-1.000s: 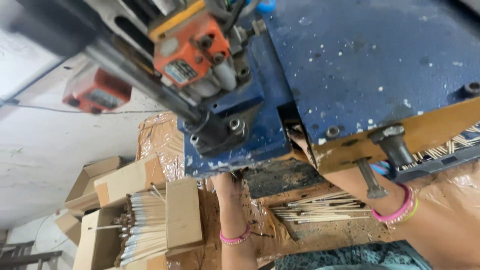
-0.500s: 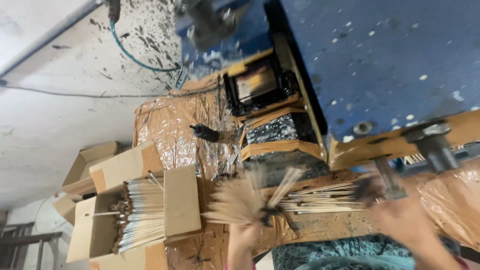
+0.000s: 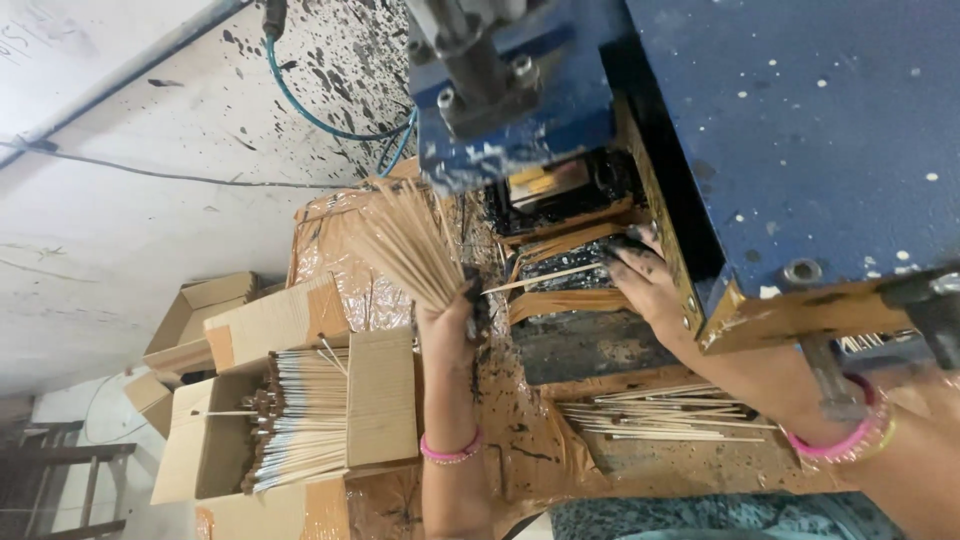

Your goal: Using a machine to produce incense sticks by feeding raw sticks and removing coated ones.

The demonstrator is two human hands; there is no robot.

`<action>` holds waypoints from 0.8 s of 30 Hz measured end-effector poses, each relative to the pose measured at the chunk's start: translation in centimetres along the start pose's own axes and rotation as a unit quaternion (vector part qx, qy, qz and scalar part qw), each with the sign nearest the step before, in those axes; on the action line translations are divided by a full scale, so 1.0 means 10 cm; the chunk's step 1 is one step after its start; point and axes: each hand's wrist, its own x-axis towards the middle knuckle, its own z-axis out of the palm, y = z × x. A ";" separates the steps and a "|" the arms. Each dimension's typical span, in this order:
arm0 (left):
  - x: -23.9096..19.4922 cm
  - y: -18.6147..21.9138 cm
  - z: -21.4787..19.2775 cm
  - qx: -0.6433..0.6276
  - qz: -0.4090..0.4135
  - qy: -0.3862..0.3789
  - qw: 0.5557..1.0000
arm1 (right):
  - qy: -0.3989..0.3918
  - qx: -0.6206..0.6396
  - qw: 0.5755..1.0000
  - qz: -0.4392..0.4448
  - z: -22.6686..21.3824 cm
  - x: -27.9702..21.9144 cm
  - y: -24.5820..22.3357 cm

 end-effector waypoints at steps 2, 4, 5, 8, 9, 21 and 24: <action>0.09 -0.20 0.08 0.046 -0.002 0.016 0.999 | -0.134 0.168 0.928 0.306 -0.13 -0.12 -0.03; 0.08 -0.25 0.16 -0.011 -0.055 0.012 0.998 | -0.221 0.083 0.932 0.273 -0.64 0.22 -0.13; 0.05 -0.27 0.20 -0.069 -0.108 0.007 0.992 | -0.305 -0.003 0.923 0.235 -0.86 0.49 -0.35; 0.19 -0.35 0.20 -0.298 -0.199 -0.035 0.933 | -0.508 -0.258 0.816 0.098 -1.88 1.60 -0.96; 0.10 -0.12 0.38 -0.296 -0.197 -0.038 0.934 | -0.505 -0.260 0.817 0.099 -1.91 1.62 -0.95; -0.72 -0.17 0.31 -0.038 -0.046 0.102 0.993 | -0.136 -0.474 0.848 -0.196 -2.33 1.07 -0.70; -1.11 -0.10 0.39 0.024 -0.065 0.157 0.985 | -0.145 -0.274 0.940 0.144 -2.49 0.03 -0.16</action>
